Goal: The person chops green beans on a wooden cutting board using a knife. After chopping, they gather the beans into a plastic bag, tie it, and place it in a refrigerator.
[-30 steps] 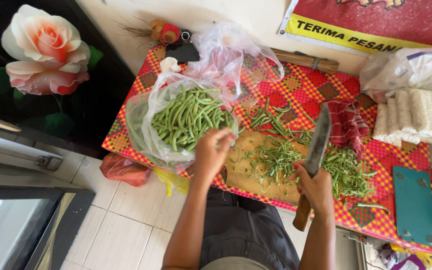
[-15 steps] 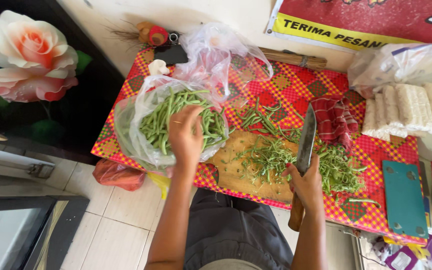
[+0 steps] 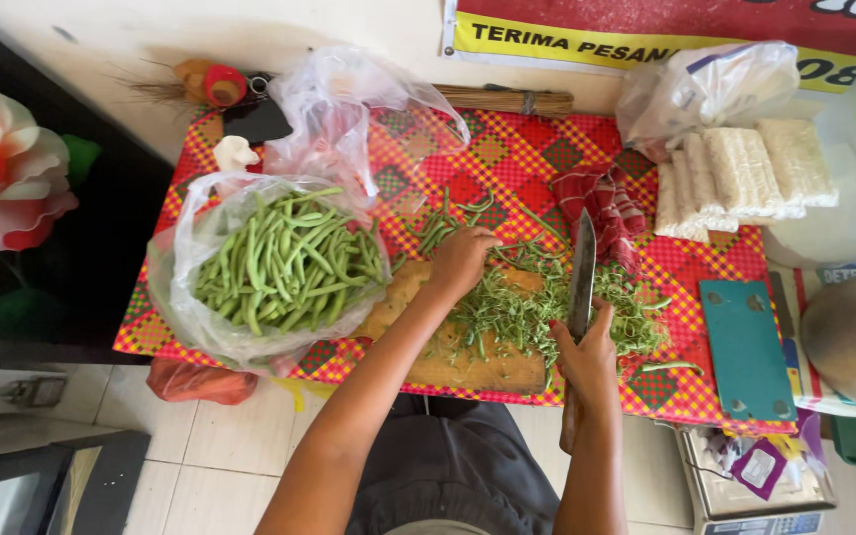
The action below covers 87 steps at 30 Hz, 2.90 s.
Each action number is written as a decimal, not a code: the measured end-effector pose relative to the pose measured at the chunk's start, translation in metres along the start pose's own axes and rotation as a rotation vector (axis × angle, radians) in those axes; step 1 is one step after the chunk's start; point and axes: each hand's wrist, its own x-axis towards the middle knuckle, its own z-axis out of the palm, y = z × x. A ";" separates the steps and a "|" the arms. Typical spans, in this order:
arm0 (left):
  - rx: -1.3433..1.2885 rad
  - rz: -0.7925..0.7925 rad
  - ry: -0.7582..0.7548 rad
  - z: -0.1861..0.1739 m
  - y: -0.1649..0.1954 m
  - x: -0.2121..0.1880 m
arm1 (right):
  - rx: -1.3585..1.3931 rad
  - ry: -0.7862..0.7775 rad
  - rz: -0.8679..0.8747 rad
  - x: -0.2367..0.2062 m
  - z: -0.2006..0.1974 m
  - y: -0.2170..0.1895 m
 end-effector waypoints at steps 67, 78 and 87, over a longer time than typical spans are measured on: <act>-0.707 -0.431 -0.424 -0.095 0.021 -0.110 | -0.239 -0.102 -0.317 -0.011 0.093 -0.014; -1.456 -0.519 0.355 -0.078 0.015 -0.117 | -0.100 -0.154 -0.508 -0.036 0.082 -0.043; -1.449 -0.480 0.459 -0.058 0.031 -0.122 | 0.002 -0.194 -0.464 -0.049 0.099 -0.056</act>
